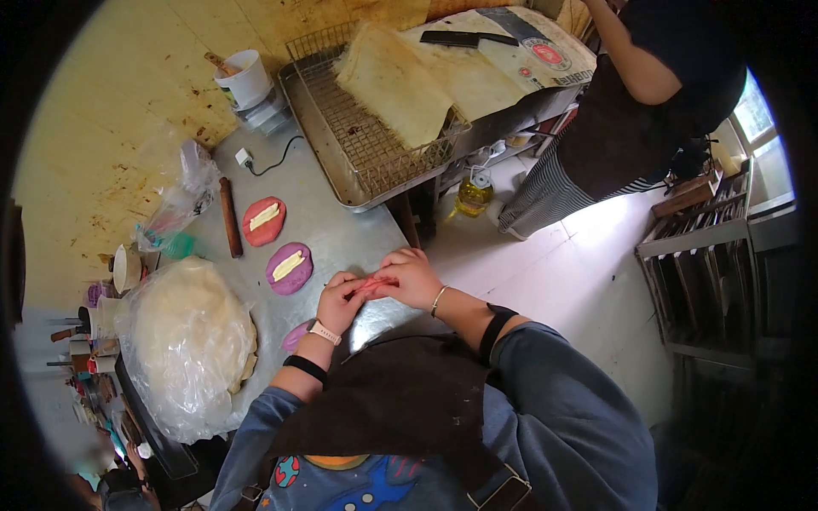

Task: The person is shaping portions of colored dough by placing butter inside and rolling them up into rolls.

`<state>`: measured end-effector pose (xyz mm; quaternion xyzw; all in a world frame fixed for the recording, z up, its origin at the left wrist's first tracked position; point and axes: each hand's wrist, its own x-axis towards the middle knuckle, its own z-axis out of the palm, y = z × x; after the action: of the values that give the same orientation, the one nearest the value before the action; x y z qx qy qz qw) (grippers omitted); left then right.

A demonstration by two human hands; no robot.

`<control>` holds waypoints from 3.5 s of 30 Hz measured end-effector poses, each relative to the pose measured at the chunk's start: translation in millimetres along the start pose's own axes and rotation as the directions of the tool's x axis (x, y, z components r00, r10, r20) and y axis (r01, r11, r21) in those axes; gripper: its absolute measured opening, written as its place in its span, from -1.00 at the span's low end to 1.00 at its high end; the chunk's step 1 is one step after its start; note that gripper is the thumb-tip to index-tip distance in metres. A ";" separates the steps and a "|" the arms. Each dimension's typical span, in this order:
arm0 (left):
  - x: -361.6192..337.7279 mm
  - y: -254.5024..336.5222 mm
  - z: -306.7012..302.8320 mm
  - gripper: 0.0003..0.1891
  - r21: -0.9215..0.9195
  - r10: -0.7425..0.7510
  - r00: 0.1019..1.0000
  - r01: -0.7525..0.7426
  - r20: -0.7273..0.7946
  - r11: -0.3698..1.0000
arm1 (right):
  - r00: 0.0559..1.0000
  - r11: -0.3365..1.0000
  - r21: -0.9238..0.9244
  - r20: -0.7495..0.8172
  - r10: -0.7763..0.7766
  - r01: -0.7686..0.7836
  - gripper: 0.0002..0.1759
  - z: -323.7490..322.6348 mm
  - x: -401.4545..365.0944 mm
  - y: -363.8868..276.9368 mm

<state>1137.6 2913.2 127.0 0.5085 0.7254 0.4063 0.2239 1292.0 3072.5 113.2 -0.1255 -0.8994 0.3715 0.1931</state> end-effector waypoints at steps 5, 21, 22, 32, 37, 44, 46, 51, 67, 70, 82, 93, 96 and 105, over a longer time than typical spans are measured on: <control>-6.0 -10.3 2.4 -0.73 0.201 0.173 0.985 -0.163 -0.030 0.966 | 0.996 0.997 0.014 0.041 -0.081 0.080 -0.81 -1.7 -2.6 1.5; 9.9 2.6 6.3 -0.76 0.101 0.066 0.992 -0.077 0.110 0.992 | 0.998 0.989 0.139 0.049 0.035 -0.041 -0.70 -19.2 -18.7 8.1; 11.2 1.8 6.0 -0.73 0.036 0.004 0.991 -0.009 0.136 0.999 | 0.999 0.987 0.154 0.023 0.036 -0.039 -0.68 -22.4 -19.2 5.9; 43.9 29.5 19.5 -0.66 0.257 0.102 0.966 -0.163 0.236 0.952 | 0.994 0.994 0.007 0.005 0.108 -0.108 -0.83 -21.5 -28.7 32.1; 42.4 28.0 24.2 -0.82 0.290 0.228 0.955 -0.277 0.190 0.916 | 0.993 0.992 0.057 -0.040 0.114 -0.112 -0.87 -21.3 -37.9 29.1; 46.0 60.2 31.4 -0.86 0.165 0.094 0.987 -0.115 0.131 0.980 | 0.985 0.988 0.022 -0.087 0.152 -0.150 -0.84 -20.2 -46.8 34.3; 49.3 61.4 33.5 -0.89 0.342 0.152 0.967 -0.216 0.204 0.915 | 0.984 0.988 0.008 -0.087 0.154 -0.154 -0.82 -16.3 -44.8 34.9; 46.9 46.9 47.3 -0.96 0.394 0.194 0.953 -0.274 0.232 0.877 | 0.973 0.989 -0.018 -0.184 0.140 -0.145 -0.88 -21.2 -45.1 20.1; 32.6 41.2 40.4 -0.90 0.065 0.128 0.984 -0.121 -0.122 0.991 | 0.992 0.998 0.035 -0.106 0.064 -0.060 -0.72 -22.3 -32.6 19.0; 26.3 20.4 28.6 -0.74 0.223 0.122 0.981 -0.154 0.151 0.963 | 0.996 0.998 0.044 -0.075 0.042 -0.039 -0.64 -24.8 -26.9 13.5; 17.8 10.9 14.4 -0.88 0.186 0.254 0.967 -0.253 0.020 0.949 | 0.995 0.986 0.146 -0.063 -0.071 0.080 -0.57 -13.8 -12.4 9.6; 5.7 1.3 0.0 -0.79 0.212 0.177 0.984 -0.170 -0.016 0.962 | 0.997 0.997 0.018 -0.020 -0.075 0.075 -0.74 -9.5 -1.1 -6.6; 6.2 0.1 3.3 -0.80 0.188 0.187 0.982 -0.179 -0.024 0.966 | 0.996 0.995 -0.039 0.016 -0.090 0.090 -0.79 -7.5 3.5 -6.6; 4.3 -0.5 -15.4 -0.76 0.116 0.146 0.989 -0.147 0.020 0.982 | 1.000 0.999 0.041 0.023 -0.003 0.002 -0.84 -12.6 -1.3 -2.1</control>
<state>1124.3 2911.5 135.8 0.5750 0.7074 0.3755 0.1672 1298.5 3078.3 122.6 -0.1159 -0.8939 0.3912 0.1859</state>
